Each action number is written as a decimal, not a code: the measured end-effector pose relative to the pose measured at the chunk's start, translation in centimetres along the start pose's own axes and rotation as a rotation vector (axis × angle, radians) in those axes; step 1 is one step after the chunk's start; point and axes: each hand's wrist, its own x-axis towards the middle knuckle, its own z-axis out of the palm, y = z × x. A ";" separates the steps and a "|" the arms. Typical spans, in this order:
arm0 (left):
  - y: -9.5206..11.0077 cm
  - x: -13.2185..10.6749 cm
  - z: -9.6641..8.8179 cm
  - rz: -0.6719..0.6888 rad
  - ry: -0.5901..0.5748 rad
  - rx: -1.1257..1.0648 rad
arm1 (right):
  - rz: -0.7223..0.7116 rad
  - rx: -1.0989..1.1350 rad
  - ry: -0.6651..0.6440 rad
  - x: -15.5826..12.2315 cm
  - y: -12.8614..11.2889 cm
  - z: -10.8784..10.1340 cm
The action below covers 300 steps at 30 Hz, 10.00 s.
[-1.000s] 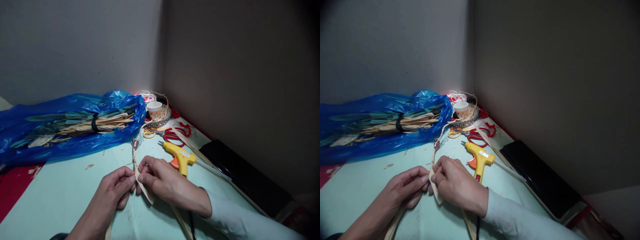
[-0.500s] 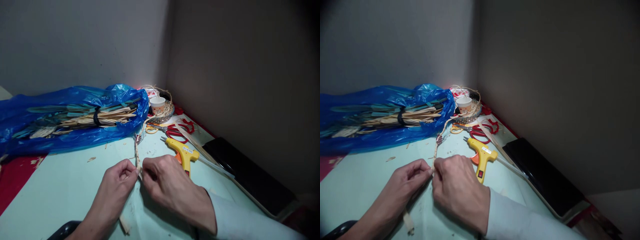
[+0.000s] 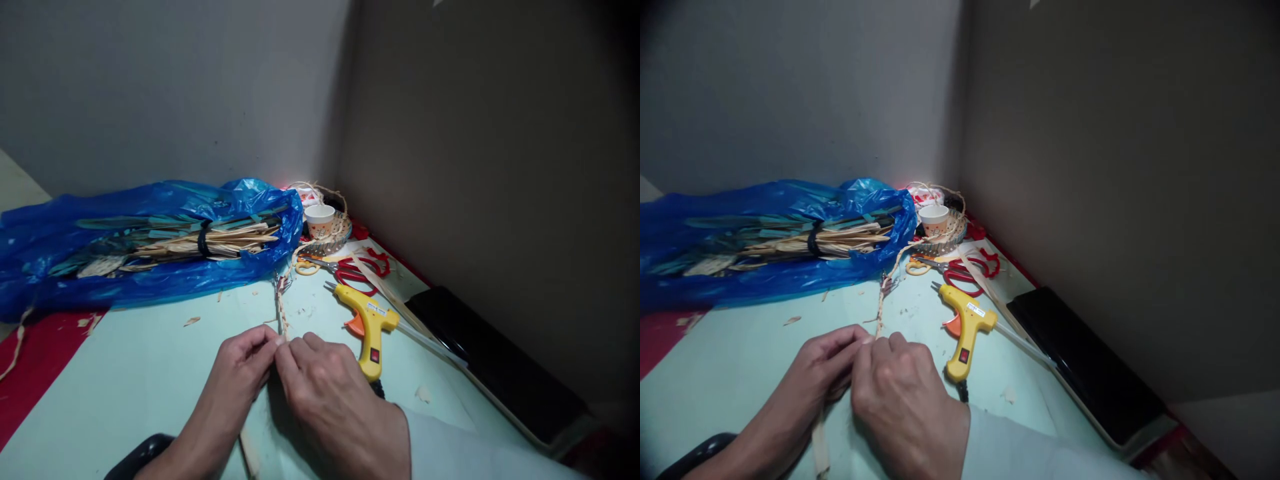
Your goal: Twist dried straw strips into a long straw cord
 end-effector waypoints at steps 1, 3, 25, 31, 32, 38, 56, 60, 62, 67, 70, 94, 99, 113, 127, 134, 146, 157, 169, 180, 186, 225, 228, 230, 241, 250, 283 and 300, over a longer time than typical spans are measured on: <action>0.0 0.0 0.0 -0.016 0.008 -0.018 | -0.027 -0.046 0.033 -0.1 -0.2 0.0; 0.0 0.0 0.0 -0.037 0.018 -0.026 | -0.073 -0.099 0.111 -0.4 -0.5 0.2; 0.4 -0.6 -0.2 -0.001 0.001 -0.018 | 0.398 1.318 -0.312 1.0 3.7 1.6; 0.2 -0.9 -0.2 0.034 0.030 0.246 | 0.433 1.078 -0.188 1.1 3.1 1.1; 0.0 -0.9 -0.3 0.035 0.019 0.297 | 0.452 1.025 -0.170 1.1 3.0 1.0; 0.0 -1.8 -0.8 0.141 0.078 0.559 | 0.485 0.842 -0.074 0.5 2.4 0.6; -4.2 -2.8 -0.5 0.878 -0.003 1.237 | 0.523 1.424 -0.214 1.2 3.4 0.5; -1.8 -2.6 -0.6 0.758 0.019 1.056 | 0.580 1.434 -0.189 1.4 3.3 0.0; -0.2 -2.2 -0.6 0.624 0.138 0.825 | 0.583 1.450 -0.181 1.5 3.2 -0.3; 0.9 -0.3 -0.7 0.050 -0.111 0.075 | 0.480 1.510 -0.176 1.4 3.4 -0.5; 0.4 0.1 -0.6 -0.086 -0.224 -0.093 | 0.430 1.451 -0.180 1.2 3.5 -0.1; -0.4 -1.1 1.0 -0.107 0.091 -0.111 | 0.308 0.827 -0.284 0.5 4.4 -1.9; -0.8 -1.0 1.1 -0.064 0.115 -0.109 | 0.237 0.705 -0.135 0.6 4.0 -1.7; -1.1 -0.5 0.7 -0.065 0.075 -0.040 | -0.240 0.602 0.051 1.8 6.4 0.6; -0.1 -1.2 1.1 -0.156 0.105 -0.009 | 0.651 0.031 0.180 0.5 12.3 -5.3; -0.1 -1.1 1.2 -0.146 0.090 -0.057 | 0.676 -0.186 -0.198 1.0 12.1 -2.8; -0.6 -0.9 0.9 -0.088 0.067 -0.105 | 0.678 -0.190 -0.068 1.0 12.7 -2.4; -0.6 -1.0 1.0 -0.021 0.052 -0.146 | 0.260 0.856 -0.185 0.9 6.6 -5.1; -0.5 -1.0 0.7 -0.155 0.099 -0.173 | 0.284 0.786 -0.204 -0.2 5.1 -2.3; 0.2 -1.0 0.8 -0.186 0.081 -0.100 | 0.312 0.881 -0.268 0.6 5.5 -1.0; -0.5 -0.4 -0.2 -0.154 -0.010 -0.016 | 0.163 0.721 -0.222 0.9 5.7 -1.6; -0.8 -0.6 0.1 -0.045 0.026 0.079 | 0.302 0.605 -0.268 0.4 2.9 -0.8; -0.6 -0.8 0.0 0.028 0.031 0.229 | 0.281 0.493 -0.294 0.1 2.6 -1.6; -0.4 -0.9 0.0 0.030 0.032 0.298 | 0.261 0.407 -0.304 0.0 2.3 -2.0; -0.3 -0.6 0.2 0.007 0.035 0.256 | -0.074 0.052 -0.019 -1.1 -0.2 0.2; -0.1 -0.6 -0.4 0.040 -0.030 0.163 | -0.156 -0.064 0.110 -1.5 -0.7 1.4; 0.2 -3.1 0.2 0.188 0.116 0.471 | 0.380 1.002 -0.052 0.2 1.9 0.8; -3.2 -4.5 0.3 0.937 0.082 1.238 | 0.448 1.386 -0.141 0.3 2.5 0.3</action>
